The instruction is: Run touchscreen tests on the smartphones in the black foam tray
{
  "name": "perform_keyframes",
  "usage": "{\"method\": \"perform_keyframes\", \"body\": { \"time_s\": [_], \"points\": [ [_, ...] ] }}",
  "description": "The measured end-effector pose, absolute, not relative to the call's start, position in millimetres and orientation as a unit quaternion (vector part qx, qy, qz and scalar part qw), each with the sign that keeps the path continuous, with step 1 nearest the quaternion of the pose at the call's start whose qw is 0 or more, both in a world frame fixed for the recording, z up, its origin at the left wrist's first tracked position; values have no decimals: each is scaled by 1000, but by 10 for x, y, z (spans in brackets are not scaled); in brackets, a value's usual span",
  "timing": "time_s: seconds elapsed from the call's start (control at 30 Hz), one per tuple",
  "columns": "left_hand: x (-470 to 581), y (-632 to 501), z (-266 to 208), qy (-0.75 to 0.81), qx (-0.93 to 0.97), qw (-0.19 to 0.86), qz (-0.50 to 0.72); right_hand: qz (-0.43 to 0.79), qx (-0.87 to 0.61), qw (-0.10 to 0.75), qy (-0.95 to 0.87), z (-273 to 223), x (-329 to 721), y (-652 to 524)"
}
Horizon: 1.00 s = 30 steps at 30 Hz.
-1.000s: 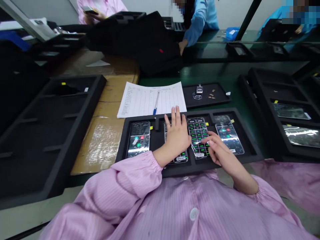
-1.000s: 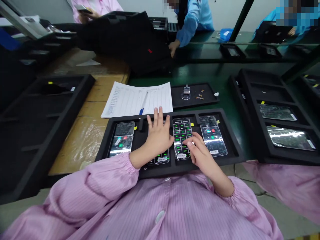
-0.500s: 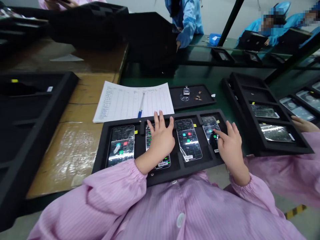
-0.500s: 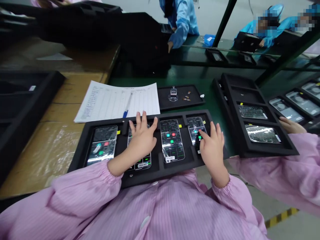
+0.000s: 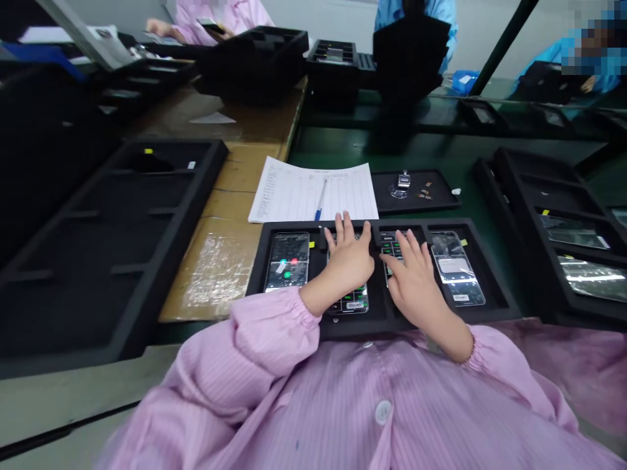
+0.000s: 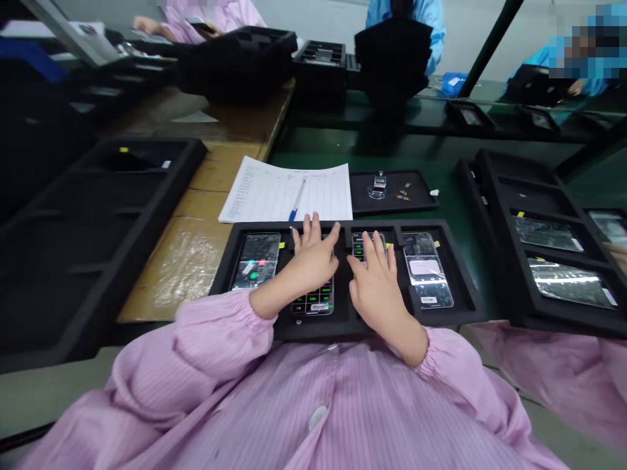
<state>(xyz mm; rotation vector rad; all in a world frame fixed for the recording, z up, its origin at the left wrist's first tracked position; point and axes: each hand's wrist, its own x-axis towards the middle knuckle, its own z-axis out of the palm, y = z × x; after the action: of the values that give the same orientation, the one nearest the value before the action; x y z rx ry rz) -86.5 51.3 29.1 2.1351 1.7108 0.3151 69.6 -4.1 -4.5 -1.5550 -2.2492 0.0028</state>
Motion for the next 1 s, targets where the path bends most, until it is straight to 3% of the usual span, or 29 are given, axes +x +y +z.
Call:
{"method": "perform_keyframes", "body": {
  "time_s": [0.13,0.23,0.47,0.63,0.87,1.0],
  "points": [
    [-1447,255,557,624,711,144,291,39,-532,175,-828,-70,484,-27],
    [-1874,-29,543,653,671,102,335,55,-512,162,-842,-118,382,-17],
    [-2134,-278,62,675,691,57,253,39,-505,210,-836,-124,396,-80],
    [-2064,-248,-4,662,730,43,165,33,-526,239,-816,-123,474,-152],
    [-2135,-396,-4,636,737,2,228,33,-481,200,-853,-146,425,-185],
    [-2150,-433,-21,605,765,8,218,26,-483,221,-847,-120,446,-202]
  ]
}}
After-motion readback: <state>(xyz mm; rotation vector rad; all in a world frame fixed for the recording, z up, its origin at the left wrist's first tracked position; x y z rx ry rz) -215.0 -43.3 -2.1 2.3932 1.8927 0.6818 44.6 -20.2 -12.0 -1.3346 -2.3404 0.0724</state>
